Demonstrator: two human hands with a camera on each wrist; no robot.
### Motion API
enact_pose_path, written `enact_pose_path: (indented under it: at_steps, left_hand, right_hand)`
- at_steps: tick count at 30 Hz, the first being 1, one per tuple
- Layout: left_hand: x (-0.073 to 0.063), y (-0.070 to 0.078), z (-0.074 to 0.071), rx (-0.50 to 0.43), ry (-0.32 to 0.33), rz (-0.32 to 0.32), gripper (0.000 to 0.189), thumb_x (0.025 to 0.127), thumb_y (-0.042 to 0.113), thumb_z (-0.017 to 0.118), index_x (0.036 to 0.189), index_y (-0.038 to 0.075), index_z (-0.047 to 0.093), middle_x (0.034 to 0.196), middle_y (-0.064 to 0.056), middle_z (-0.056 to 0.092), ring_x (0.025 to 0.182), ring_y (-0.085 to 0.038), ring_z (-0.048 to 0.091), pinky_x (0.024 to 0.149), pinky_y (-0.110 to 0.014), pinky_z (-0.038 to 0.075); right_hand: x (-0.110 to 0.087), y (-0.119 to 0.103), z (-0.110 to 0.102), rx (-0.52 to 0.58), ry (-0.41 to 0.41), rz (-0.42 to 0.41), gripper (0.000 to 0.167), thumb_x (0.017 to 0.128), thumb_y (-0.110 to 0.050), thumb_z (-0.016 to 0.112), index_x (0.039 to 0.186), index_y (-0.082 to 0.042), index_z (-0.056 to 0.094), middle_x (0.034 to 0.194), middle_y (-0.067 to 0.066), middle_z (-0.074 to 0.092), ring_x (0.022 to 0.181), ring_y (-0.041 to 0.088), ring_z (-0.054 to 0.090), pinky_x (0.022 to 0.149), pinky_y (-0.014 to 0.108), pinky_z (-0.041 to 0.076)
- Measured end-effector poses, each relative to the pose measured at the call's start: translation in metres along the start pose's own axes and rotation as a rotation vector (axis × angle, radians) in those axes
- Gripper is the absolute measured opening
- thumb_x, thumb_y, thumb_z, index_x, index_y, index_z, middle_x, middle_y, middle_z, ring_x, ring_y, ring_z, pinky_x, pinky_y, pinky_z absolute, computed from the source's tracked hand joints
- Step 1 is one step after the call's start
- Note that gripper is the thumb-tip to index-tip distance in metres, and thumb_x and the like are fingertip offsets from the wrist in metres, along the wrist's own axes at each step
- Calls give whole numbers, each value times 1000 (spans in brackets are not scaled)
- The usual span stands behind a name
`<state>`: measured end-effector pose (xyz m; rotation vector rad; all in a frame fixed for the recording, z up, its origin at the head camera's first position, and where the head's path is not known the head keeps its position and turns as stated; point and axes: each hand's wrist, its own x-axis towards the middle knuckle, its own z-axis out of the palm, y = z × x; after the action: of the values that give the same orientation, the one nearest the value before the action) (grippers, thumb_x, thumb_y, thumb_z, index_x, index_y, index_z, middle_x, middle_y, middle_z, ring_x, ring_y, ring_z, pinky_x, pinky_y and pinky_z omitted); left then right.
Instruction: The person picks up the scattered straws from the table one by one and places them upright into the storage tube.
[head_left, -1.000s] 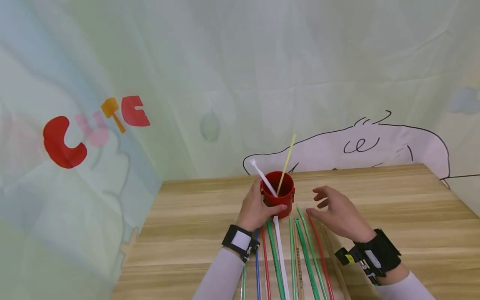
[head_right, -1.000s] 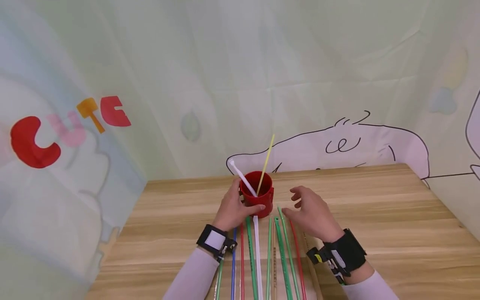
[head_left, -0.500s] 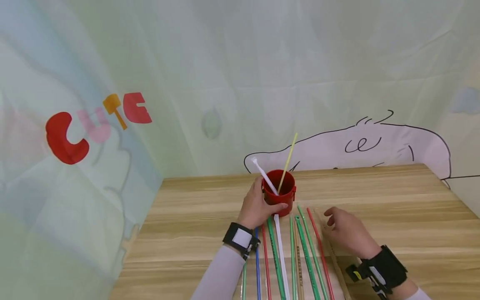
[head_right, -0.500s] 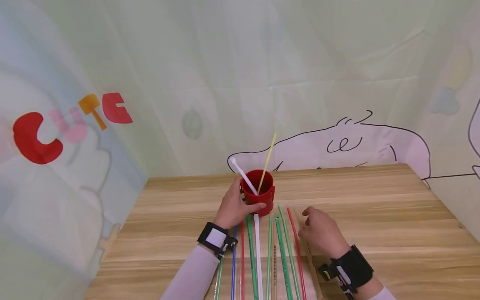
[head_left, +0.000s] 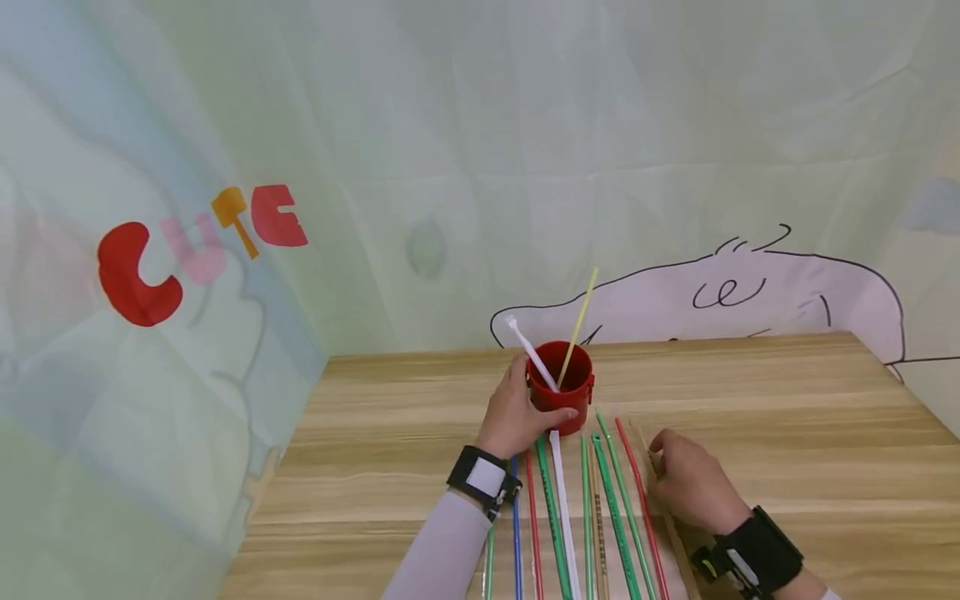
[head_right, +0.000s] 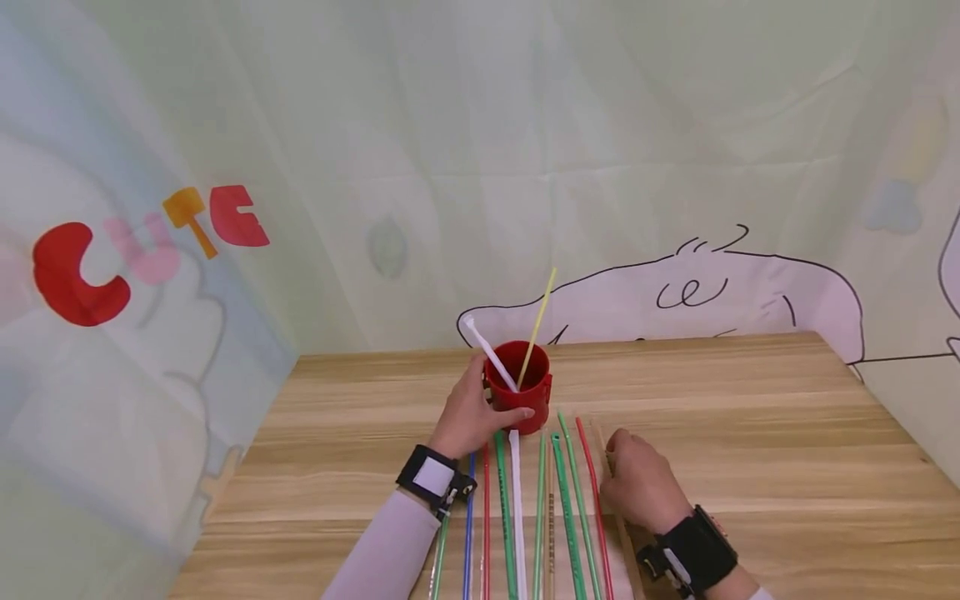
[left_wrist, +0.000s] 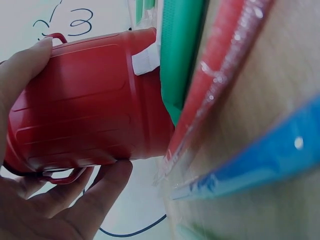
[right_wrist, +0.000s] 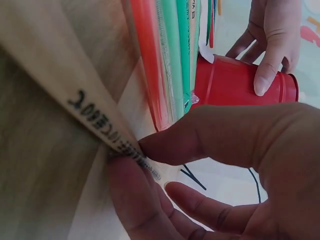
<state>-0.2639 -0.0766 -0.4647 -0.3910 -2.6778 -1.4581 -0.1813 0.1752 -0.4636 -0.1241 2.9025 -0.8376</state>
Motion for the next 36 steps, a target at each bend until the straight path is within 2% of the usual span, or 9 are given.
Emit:
enact_pose_path:
  at_steps: [10,16,25,32,36]
  left_hand:
    - [-1,2,-1,3,-3,-7,91,80,29,91,152,23,36,149,-2,54,132,-23,56,104,-44,57]
    - [-2,2,-2,6,-2,-4,91,80,29,91,152,22,36,148,-3,54,132,-24,56,103,-43,57]
    - [-2,3,-2,4,2,9,90,81,29,91,151,21,36,148,-4,54,132,-25,56,103,-44,57]
    - [-3,3,-2,1,4,15,89,81,30,90,151,20,36,148,-5,54,132,-26,57,102,-45,58]
    - [-3,3,-2,1,1,6,89,81,29,90,151,21,36,148,-4,54,132,-25,56,103,-45,57]
  right_hand:
    - [-1,-1,-7,43,-39,31,51,79,-2,72,125,9,53,84,7,65,69,18,58,58,31,48]
    - [0,-3,-21,71,-39,24,48,87,-4,70,129,9,53,90,11,71,75,19,64,63,34,54]
    - [0,-13,-53,87,45,-87,53,87,-6,74,132,13,54,93,11,69,80,20,66,63,32,53]
    - [0,-30,-80,43,184,-195,46,86,-4,72,127,12,58,91,11,71,81,22,69,63,30,54]
    - [2,-42,-95,31,238,-245,43,87,-3,69,126,10,59,91,12,72,82,23,70,62,26,51]
